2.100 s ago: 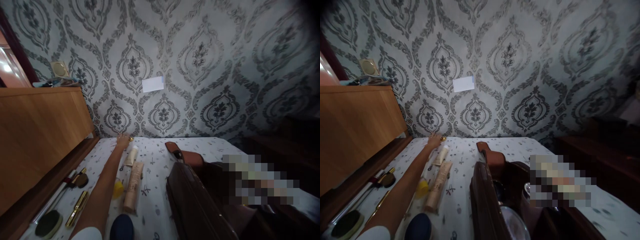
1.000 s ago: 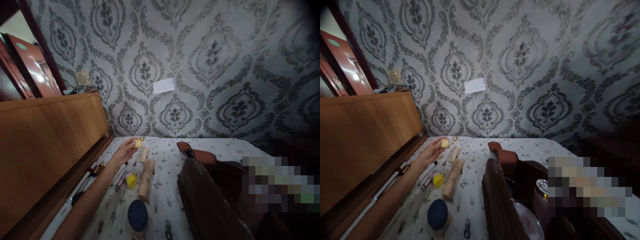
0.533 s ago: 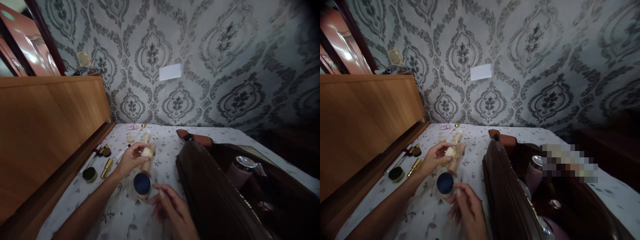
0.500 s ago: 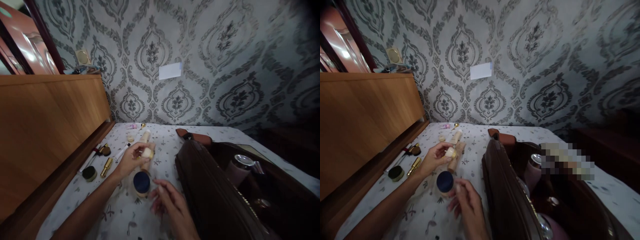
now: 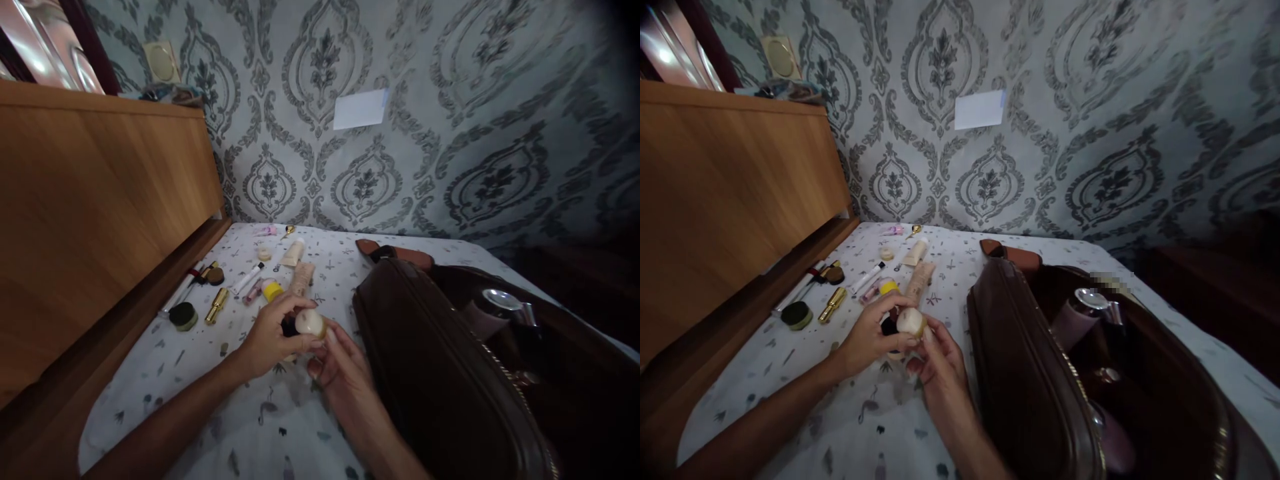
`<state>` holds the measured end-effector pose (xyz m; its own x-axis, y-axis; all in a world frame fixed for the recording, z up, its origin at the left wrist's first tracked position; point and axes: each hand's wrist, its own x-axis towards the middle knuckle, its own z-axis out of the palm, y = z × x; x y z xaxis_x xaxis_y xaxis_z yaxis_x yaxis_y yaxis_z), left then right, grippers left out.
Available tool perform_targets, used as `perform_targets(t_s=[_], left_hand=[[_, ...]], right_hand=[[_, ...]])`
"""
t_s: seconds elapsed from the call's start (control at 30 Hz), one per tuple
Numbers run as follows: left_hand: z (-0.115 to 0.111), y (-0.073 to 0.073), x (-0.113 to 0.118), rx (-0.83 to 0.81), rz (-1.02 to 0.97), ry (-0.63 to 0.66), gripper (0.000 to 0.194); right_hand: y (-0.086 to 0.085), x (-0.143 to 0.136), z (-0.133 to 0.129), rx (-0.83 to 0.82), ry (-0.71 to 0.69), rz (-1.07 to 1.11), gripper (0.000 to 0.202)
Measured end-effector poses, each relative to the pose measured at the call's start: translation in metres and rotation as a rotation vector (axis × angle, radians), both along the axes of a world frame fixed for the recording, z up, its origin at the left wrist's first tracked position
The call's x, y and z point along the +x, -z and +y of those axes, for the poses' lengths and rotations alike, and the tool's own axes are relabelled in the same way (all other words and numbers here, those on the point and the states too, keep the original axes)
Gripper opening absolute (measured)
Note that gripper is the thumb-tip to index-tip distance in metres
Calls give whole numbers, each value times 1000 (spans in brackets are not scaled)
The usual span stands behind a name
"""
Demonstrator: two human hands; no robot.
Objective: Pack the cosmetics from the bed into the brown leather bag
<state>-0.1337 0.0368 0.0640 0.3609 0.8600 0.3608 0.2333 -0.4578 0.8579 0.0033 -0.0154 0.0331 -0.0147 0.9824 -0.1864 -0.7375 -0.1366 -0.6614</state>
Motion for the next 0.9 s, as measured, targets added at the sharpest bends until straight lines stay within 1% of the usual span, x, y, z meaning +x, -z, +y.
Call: perform_targets(t_s=[0.13, 0.23, 0.37, 0.43, 0.6, 0.7, 0.8, 0.9], left_hand=[[-2, 2, -1, 64, 7, 64, 43], [-1, 4, -2, 43, 11, 70, 50], [1, 6, -3, -3, 21, 82, 53], [2, 7, -4, -15, 20, 86, 50], [3, 8, -6, 23, 24, 111, 35], [3, 7, -6, 44, 12, 123, 35], [2, 7, -5, 57, 7, 131, 34], [1, 7, -3, 89, 12, 125, 30]], right_hand=[[2, -1, 0, 12, 16, -38, 38], [3, 0, 0, 57, 61, -108, 41], [7, 3, 1, 120, 142, -225, 40], [10, 4, 1, 154, 150, -266, 40], [14, 6, -1, 219, 121, -325, 37], [14, 7, -2, 239, 123, -348, 34], [12, 7, -2, 201, 103, -316, 34], [9, 6, -1, 120, 55, -207, 37]])
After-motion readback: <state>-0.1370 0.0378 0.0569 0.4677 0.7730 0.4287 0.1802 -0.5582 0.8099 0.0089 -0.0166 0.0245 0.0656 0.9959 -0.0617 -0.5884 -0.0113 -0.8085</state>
